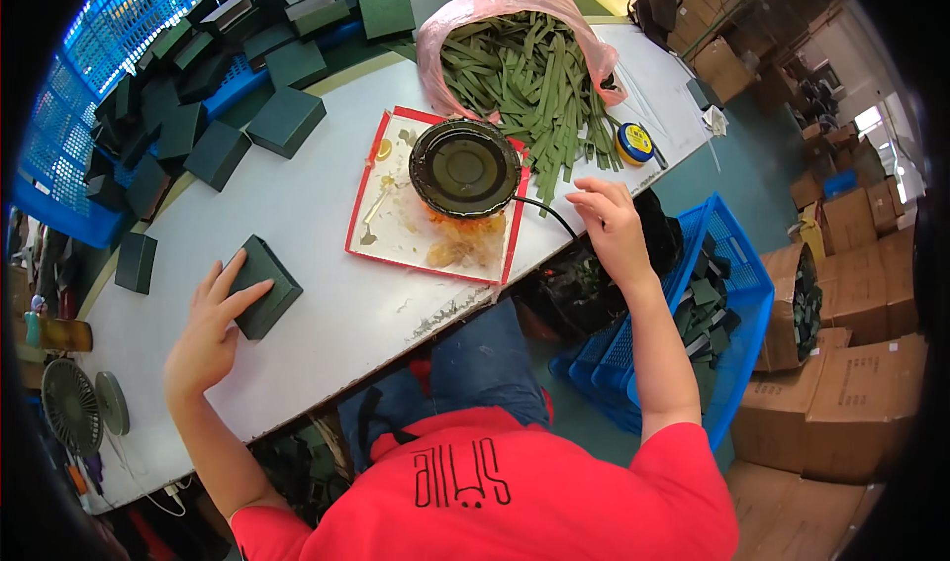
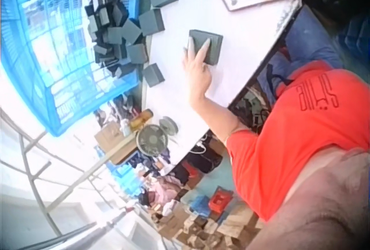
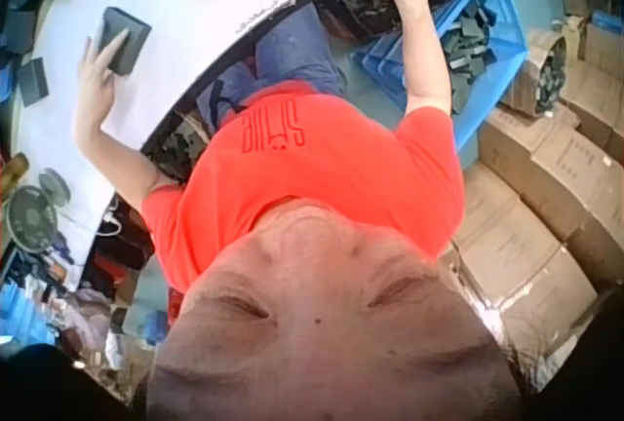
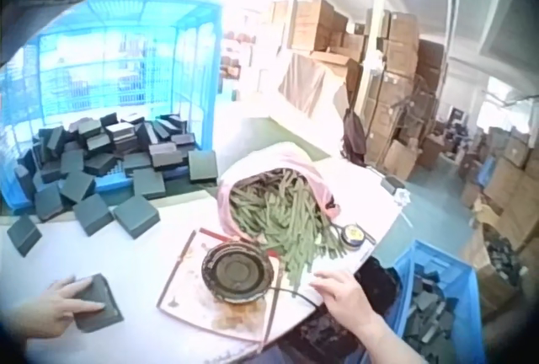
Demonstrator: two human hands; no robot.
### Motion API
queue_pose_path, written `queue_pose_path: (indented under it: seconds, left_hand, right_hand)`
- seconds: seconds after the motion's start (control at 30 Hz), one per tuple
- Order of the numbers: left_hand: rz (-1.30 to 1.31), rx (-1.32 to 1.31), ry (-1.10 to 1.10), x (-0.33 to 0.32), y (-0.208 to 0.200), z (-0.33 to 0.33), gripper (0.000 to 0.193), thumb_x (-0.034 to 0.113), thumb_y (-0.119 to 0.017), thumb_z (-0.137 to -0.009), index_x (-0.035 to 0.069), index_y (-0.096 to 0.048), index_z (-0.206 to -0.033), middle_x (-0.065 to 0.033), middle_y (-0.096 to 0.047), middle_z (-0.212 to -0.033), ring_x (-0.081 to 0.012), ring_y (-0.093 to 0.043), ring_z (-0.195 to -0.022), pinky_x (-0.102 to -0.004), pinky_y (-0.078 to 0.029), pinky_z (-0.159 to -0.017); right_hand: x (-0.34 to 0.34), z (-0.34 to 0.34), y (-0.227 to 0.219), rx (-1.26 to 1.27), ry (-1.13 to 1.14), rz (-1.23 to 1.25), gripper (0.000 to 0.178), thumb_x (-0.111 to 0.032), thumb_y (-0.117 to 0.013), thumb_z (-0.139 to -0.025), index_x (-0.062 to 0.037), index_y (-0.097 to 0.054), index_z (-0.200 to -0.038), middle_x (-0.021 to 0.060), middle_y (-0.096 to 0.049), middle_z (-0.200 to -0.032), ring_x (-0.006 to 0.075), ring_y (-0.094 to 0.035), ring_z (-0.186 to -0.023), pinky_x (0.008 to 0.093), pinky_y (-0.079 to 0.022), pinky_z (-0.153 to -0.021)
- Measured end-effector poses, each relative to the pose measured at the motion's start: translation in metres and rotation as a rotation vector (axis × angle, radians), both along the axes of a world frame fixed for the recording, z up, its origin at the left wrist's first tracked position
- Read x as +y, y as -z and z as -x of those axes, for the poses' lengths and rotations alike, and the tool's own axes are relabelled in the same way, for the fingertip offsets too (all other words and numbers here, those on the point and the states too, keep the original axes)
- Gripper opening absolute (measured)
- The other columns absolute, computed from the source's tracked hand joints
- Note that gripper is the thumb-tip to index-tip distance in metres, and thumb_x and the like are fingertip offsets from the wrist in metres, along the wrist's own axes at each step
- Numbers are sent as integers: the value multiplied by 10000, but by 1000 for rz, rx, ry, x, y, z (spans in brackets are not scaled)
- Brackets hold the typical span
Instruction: The person attaches green fabric straps to small green rectangular boxes. They pick up a box, thread a strap through a slot, and secure it, repeating this process for multiple units. The finished boxes are placed into a basket on the floor.
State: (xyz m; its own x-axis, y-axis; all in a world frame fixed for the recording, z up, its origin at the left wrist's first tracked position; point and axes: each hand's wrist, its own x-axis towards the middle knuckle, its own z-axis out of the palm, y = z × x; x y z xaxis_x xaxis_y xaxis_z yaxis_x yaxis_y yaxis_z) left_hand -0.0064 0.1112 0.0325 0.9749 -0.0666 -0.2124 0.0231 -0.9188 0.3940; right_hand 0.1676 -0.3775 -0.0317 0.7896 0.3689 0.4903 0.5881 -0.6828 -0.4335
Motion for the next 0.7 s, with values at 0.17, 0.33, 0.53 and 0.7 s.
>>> queue_pose_path:
  seconds: [0.17, 0.33, 0.53, 0.7]
  left_hand:
    - [17, -139, -105, -2, 15, 7, 381, -13, -581, -874, 93, -629, -1237, -114, -385, -1590, -387, -299, -1482, -468, -306, -1171]
    - [-87, -290, -227, -38, 37, 1, 580, 217, -728, -846, 78, -517, -1369, -167, -405, -1549, -390, -308, -1462, -516, -205, -1197]
    - [-203, -515, -223, -66, 37, -3, 545, 146, -768, -789, 79, -589, -1300, -156, -446, -1508, -390, -337, -1437, -532, -240, -1175]
    - [226, -631, 86, -129, 18, -5, 333, 130, -748, -781, 33, -705, -1097, -187, -524, -1411, -398, -420, -1356, -499, -326, -1131]
  right_hand:
    - [10, -6, -12, -270, -12, 255, 277, 33, -678, -773, -85, -735, -1018, 77, -644, -1234, 293, -593, -1115, 398, -520, -919]
    - [12, 9, -20, -324, 30, 354, 296, -40, -676, -811, -138, -748, -1080, 62, -555, -1386, 294, -492, -1298, 426, -460, -1029]
    - [11, 16, -20, -271, 63, 291, 422, 14, -688, -788, -178, -745, -1160, 156, -452, -1480, 379, -439, -1345, 464, -416, -1090]
    - [37, 55, -28, -281, -52, 165, 516, 38, -707, -752, -218, -736, -1200, 221, -387, -1524, 433, -404, -1384, 490, -387, -1123]
